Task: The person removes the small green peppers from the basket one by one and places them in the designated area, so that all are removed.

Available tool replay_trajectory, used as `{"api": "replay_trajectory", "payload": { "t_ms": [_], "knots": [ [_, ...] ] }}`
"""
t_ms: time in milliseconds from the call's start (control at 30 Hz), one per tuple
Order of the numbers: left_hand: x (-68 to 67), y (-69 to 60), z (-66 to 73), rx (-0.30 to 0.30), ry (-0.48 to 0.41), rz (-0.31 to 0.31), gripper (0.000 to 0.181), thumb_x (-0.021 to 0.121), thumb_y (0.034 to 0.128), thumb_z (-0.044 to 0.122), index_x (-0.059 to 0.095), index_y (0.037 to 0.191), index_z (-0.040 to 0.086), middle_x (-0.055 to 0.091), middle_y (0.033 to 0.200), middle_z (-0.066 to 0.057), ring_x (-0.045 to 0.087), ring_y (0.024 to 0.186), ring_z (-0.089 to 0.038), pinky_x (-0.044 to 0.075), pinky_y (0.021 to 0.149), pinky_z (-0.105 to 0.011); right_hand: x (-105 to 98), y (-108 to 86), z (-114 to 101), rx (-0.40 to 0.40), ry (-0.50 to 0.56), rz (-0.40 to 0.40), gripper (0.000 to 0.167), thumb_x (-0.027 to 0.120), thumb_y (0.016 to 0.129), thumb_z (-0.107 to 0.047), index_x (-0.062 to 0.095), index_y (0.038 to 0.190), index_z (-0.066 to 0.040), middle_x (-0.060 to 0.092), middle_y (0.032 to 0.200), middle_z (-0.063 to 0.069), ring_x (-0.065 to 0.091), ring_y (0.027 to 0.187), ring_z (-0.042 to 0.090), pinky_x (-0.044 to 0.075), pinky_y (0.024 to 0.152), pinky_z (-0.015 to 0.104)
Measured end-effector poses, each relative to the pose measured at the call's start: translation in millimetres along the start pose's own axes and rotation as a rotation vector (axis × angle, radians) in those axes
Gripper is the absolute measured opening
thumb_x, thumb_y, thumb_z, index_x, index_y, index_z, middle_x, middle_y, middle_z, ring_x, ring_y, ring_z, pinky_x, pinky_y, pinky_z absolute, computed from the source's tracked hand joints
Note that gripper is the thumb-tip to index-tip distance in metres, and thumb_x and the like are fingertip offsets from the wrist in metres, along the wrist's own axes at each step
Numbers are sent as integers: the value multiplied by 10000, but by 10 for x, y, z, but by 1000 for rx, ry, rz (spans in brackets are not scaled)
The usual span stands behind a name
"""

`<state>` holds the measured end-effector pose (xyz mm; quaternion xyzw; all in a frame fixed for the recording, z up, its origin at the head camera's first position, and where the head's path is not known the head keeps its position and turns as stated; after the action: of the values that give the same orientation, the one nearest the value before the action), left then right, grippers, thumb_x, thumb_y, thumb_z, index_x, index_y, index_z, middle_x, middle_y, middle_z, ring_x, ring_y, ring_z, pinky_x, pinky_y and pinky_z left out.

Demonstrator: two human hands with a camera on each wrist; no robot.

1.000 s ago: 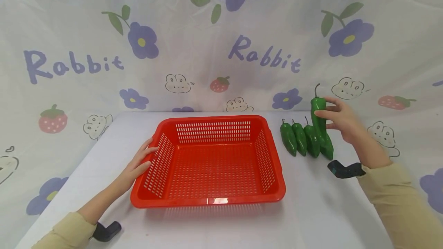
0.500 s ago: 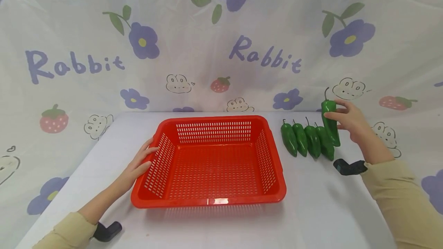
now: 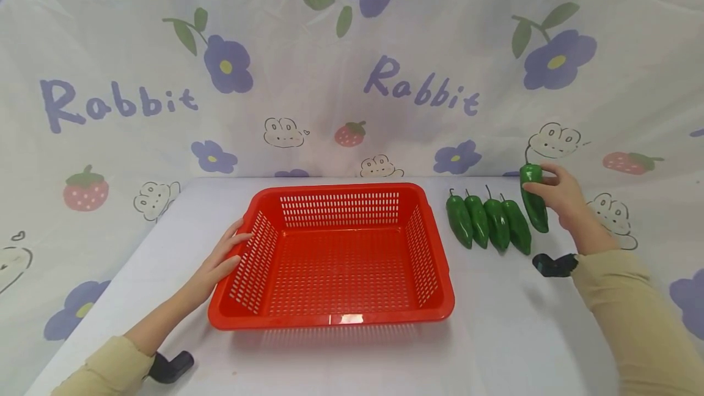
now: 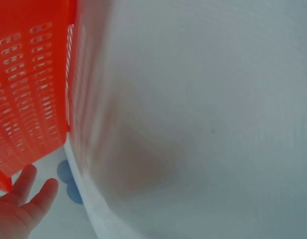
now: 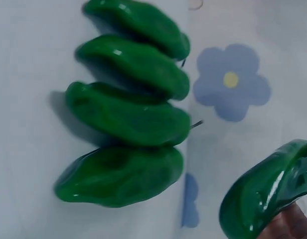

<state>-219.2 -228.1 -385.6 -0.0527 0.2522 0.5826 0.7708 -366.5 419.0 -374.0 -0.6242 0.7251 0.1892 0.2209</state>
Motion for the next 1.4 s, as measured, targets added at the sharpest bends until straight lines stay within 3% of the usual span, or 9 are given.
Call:
{"api": "replay_trajectory", "payload": {
  "t_ms": [67,167,267,367,500,567,767,1133,1400],
  "knots": [
    [1,1,1,2,-1,-3,408,411,924,110,367,1318,15,40,1519,-148,220,1267,-383,462,792,-168,-37,170,239,29,-6,41,846,668,798,-426,169,1461,-262,318,1453,140,462,1186,322,437,835,550],
    [4,4,6,8,-4,-7,404,407,927,107,364,1316,7,37,1517,-155,215,1266,-387,459,796,-164,-45,379,556,44,-62,62,868,610,794,-535,107,1464,-312,178,1487,224,295,1276,453,388,829,641],
    [4,3,4,7,-6,-6,407,407,925,105,361,1316,2,36,1517,-156,219,1261,-387,462,793,-167,-44,594,909,43,-122,89,865,561,752,-643,84,1437,-416,171,1496,204,281,1277,464,378,805,665],
    [2,3,1,6,-5,-4,410,408,923,104,359,1318,2,34,1518,-155,222,1262,-388,462,791,-169,29,380,698,9,-142,40,861,535,793,-617,83,1466,-327,121,1478,278,213,1261,549,287,833,728],
    [2,2,-4,7,-6,-3,409,406,924,99,361,1320,7,31,1520,-150,220,1266,-389,461,793,-168,148,-200,34,13,-149,3,816,511,892,-444,83,1457,-42,116,1424,371,186,1242,582,281,868,715],
    [5,4,-5,8,-13,-4,409,406,924,98,360,1320,7,30,1520,-148,220,1266,-389,464,791,-169,177,-309,-54,29,-148,5,789,498,909,-394,77,1439,12,109,1417,380,173,1246,583,259,915,699],
    [2,5,-11,13,-17,-5,413,409,923,100,357,1321,5,34,1519,-149,208,1269,-383,461,797,-168,215,-337,33,49,-157,15,785,509,909,-365,84,1429,43,127,1399,397,185,1242,579,266,936,676],
    [-6,-3,-17,12,-7,-6,411,398,929,107,354,1329,21,28,1523,-132,213,1265,-362,462,806,-173,295,-287,306,62,-318,6,714,460,924,-357,160,1396,86,271,1303,430,301,1151,587,327,923,634],
    [-1,0,-11,17,-6,-6,404,397,932,105,358,1326,23,33,1523,-128,220,1259,-333,463,812,-176,362,-240,418,125,-301,-18,678,421,937,-315,123,1405,75,233,1323,426,269,1178,584,304,940,639]
  ]
}}
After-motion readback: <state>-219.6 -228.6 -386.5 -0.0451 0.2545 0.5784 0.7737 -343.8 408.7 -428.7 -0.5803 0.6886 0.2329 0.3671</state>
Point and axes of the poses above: each hand's wrist, its own y-axis towards the middle knuckle, its own x-axis out of the palm, z = x × y, the point moved 6 cm from there along y, towards the middle knuckle
